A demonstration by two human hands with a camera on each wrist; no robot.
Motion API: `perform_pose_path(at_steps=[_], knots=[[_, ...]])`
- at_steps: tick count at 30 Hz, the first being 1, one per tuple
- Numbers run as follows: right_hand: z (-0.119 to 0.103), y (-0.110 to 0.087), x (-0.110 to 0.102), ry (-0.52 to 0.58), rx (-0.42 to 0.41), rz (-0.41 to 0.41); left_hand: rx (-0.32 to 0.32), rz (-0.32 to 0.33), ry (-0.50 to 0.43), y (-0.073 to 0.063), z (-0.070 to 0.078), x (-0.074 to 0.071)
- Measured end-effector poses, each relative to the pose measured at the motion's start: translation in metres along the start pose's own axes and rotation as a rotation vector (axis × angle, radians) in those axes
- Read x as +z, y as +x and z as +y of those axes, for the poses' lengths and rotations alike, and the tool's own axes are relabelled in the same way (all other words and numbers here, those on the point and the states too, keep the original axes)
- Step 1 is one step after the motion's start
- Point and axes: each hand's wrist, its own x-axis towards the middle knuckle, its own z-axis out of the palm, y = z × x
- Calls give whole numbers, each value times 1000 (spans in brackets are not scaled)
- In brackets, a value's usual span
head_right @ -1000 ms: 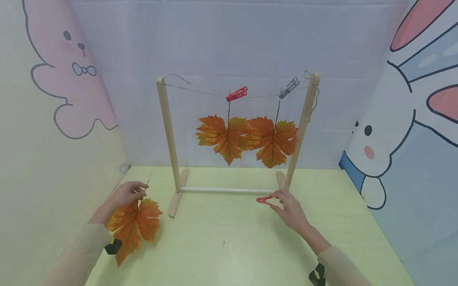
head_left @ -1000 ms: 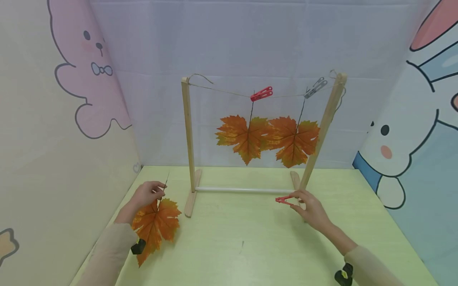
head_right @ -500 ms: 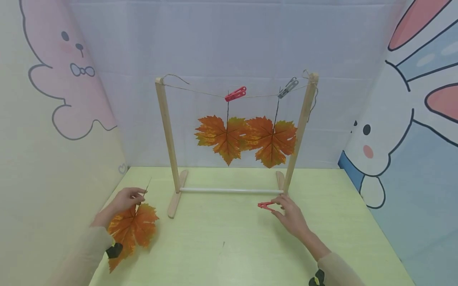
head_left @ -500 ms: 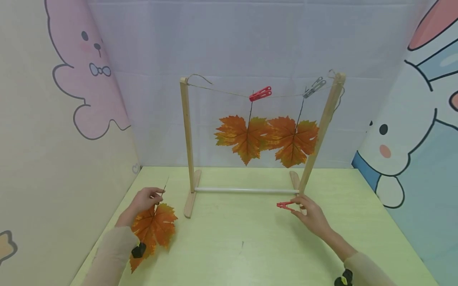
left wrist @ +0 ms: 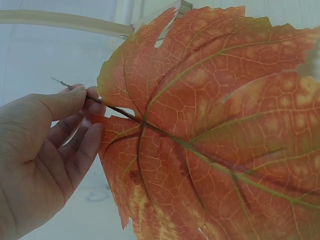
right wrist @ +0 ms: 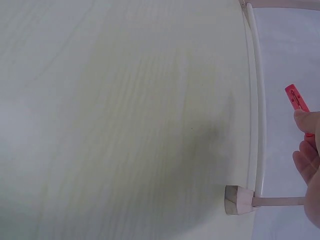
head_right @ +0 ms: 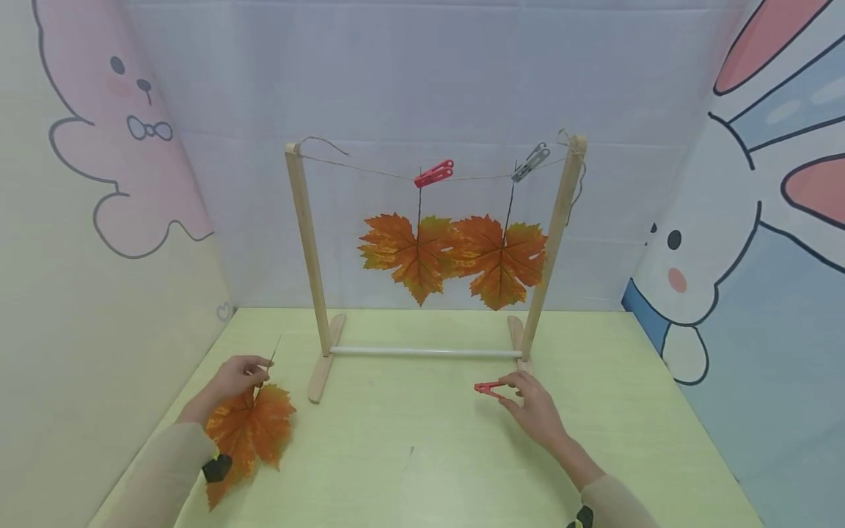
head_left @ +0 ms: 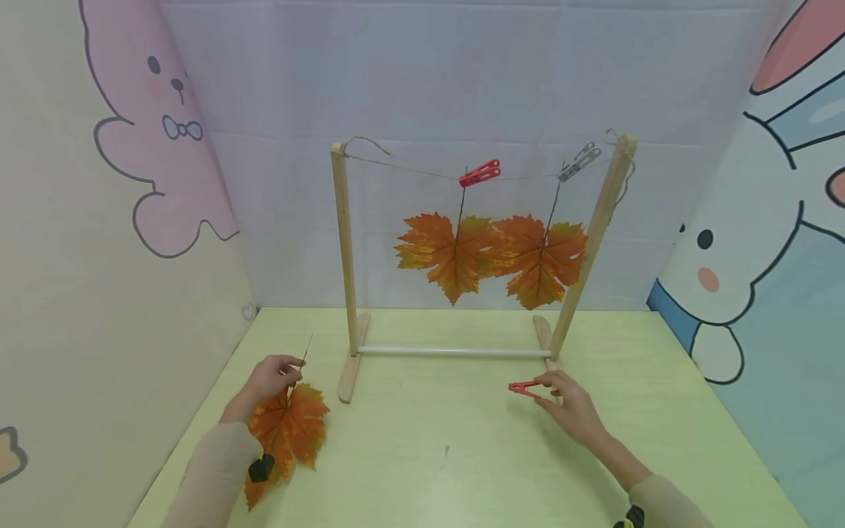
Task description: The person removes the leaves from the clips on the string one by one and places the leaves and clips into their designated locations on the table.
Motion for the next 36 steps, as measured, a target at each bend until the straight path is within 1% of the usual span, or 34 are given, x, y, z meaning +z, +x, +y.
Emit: perform_pose_path(at_steps=[9, 13, 17, 20, 22, 27, 32, 36], knots=[[-1, -5, 2, 1, 4, -5, -49, 1, -20, 2, -11, 9], [-1, -7, 4, 4, 6, -6, -52, 5, 2, 3, -16, 14], [0, -9, 5, -1, 5, -1, -60, 18, 44, 3, -19, 19], [1, -11, 5, -2, 16, -2, -70, 29, 51, 2, -21, 23], [2, -12, 5, 0, 28, -7, -72, 36, 41, 2, -21, 25], [4, -16, 7, -11, 53, -5, -82, 67, -16, 1, -25, 31], [6, -19, 9, -15, 27, 25, -103, 111, -52, 0, -30, 38], [8, -22, 9, -7, 21, 34, -147, 154, -101, 0, -36, 46]])
